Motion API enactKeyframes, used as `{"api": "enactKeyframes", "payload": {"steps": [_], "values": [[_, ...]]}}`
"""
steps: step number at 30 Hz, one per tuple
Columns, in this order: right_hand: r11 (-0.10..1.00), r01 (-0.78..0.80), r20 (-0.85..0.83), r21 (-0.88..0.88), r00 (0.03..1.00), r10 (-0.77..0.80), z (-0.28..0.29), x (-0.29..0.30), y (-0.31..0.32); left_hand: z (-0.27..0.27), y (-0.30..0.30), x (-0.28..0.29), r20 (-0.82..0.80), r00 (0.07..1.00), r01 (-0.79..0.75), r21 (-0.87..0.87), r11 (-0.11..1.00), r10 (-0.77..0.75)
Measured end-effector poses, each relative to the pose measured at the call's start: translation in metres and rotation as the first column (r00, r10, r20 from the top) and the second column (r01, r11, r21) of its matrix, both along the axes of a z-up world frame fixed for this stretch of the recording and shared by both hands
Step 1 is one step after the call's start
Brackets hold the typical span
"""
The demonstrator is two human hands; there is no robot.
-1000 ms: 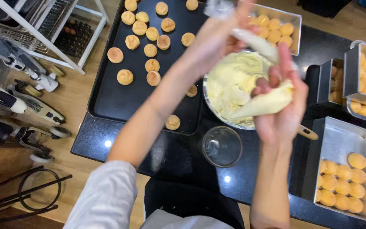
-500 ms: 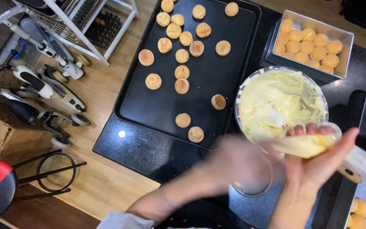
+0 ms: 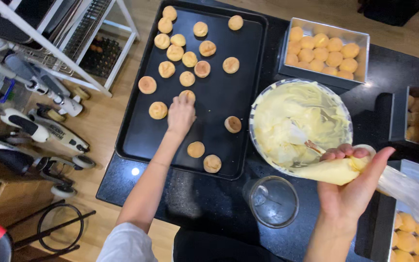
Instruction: The person pipes cream filling into small pastry shells from a piping bag, transfers filled pastries into metal trays, and refills the piping bag using a spatula and a large bowl of cream.
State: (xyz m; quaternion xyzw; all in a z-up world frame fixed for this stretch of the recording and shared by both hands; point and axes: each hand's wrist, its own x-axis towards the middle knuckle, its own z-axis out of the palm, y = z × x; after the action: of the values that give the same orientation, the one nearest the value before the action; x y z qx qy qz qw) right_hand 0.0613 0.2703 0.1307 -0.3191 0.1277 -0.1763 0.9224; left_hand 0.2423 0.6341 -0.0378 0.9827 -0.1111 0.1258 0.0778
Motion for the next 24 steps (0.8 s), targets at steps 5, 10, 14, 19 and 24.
{"api": "enactKeyframes", "payload": {"steps": [5,10,14,19,24], "values": [[0.993,0.111,0.027,0.036,0.993,-0.112,0.015,-0.014,0.001,0.055,-0.013,-0.051,-0.347,0.936,-0.327,-0.807,0.491,0.054],[0.971,0.236,0.087,0.021,0.968,-0.237,0.046,-0.043,0.008,0.135,-0.094,-0.15,-0.23,0.81,-0.534,-0.668,-0.518,-0.539],[0.923,0.383,0.166,0.011,0.91,-0.38,0.076,-0.083,0.005,0.169,-0.185,-0.214,-0.245,0.677,-0.728,-0.361,-0.583,-0.694],[0.76,0.643,0.179,-0.099,0.763,-0.622,0.093,-0.129,-0.023,0.192,-0.28,-0.26,-0.242,0.515,-0.851,-0.262,-0.456,-0.822],[0.649,0.729,0.247,-0.216,0.684,-0.686,0.089,-0.165,-0.086,0.221,-0.358,-0.297,-0.275,0.453,-0.88,-0.291,-0.376,-0.848]]}}
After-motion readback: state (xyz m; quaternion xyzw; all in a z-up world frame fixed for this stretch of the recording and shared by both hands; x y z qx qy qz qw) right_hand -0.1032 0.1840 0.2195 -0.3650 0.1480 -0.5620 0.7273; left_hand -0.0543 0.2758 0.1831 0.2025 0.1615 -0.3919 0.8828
